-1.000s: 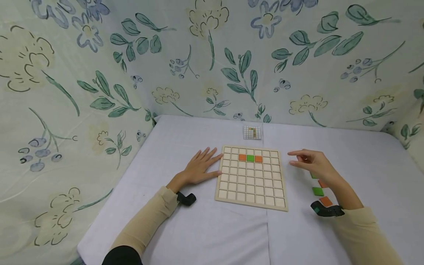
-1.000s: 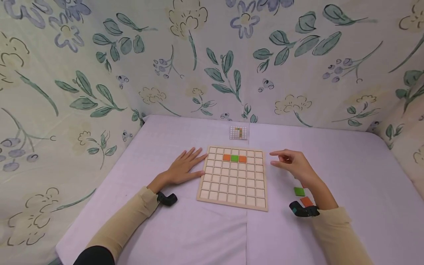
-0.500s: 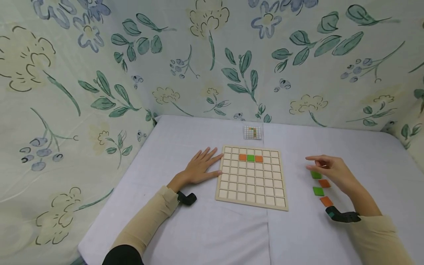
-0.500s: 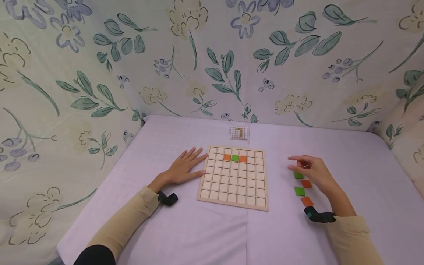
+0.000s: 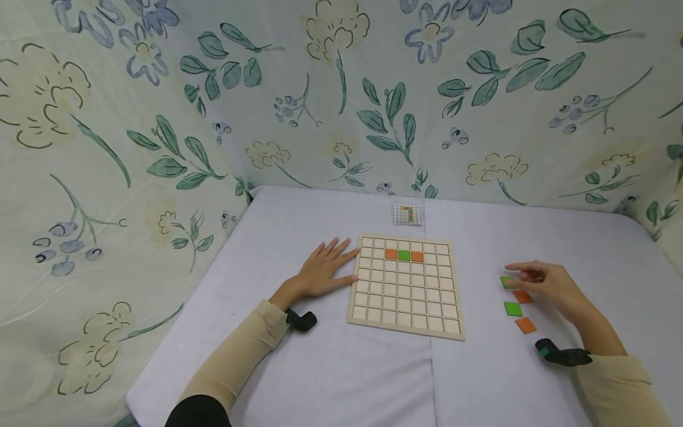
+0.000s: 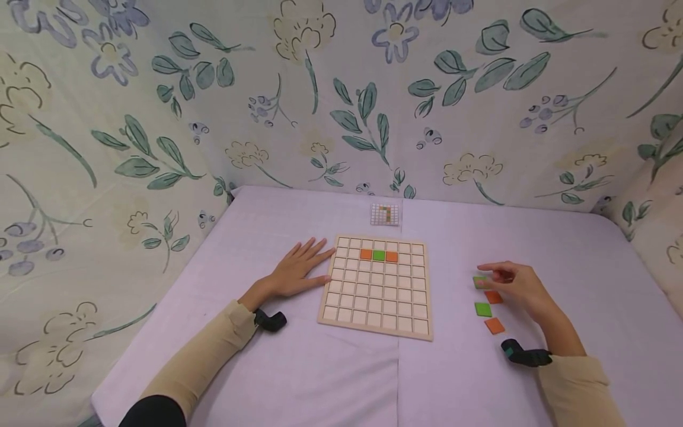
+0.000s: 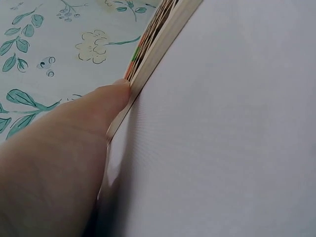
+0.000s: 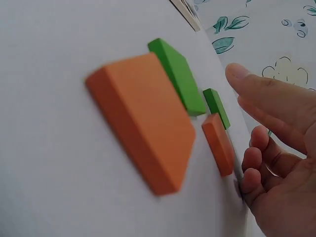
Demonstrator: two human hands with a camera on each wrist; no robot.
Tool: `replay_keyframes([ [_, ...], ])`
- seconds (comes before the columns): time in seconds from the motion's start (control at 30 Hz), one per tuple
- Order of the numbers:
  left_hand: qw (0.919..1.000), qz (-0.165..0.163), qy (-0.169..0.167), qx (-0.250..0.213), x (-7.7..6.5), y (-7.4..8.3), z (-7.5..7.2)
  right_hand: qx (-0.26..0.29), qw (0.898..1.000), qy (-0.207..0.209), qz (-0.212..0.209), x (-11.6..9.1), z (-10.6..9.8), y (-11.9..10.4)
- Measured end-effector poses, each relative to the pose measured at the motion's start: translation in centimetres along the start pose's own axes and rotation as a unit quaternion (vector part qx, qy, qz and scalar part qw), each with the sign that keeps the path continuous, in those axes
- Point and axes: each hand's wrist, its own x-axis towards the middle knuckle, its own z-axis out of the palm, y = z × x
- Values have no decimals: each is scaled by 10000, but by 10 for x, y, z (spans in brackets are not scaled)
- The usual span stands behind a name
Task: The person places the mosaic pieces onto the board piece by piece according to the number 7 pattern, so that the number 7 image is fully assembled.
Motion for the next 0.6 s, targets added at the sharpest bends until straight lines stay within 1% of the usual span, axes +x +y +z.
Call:
replay_keyframes([
  [0.3, 10000, 61, 13, 5, -1, 0, -1, 74, 9999, -110, -24, -2, 1, 4],
  [0.4, 10000, 75, 29, 0, -1, 1, -2, -27, 9999, -155, -33, -1, 2, 5],
  [0.6, 10000, 76, 43, 24, -1, 0, -2, -200, 9998, -92, -38, 1, 4, 6],
])
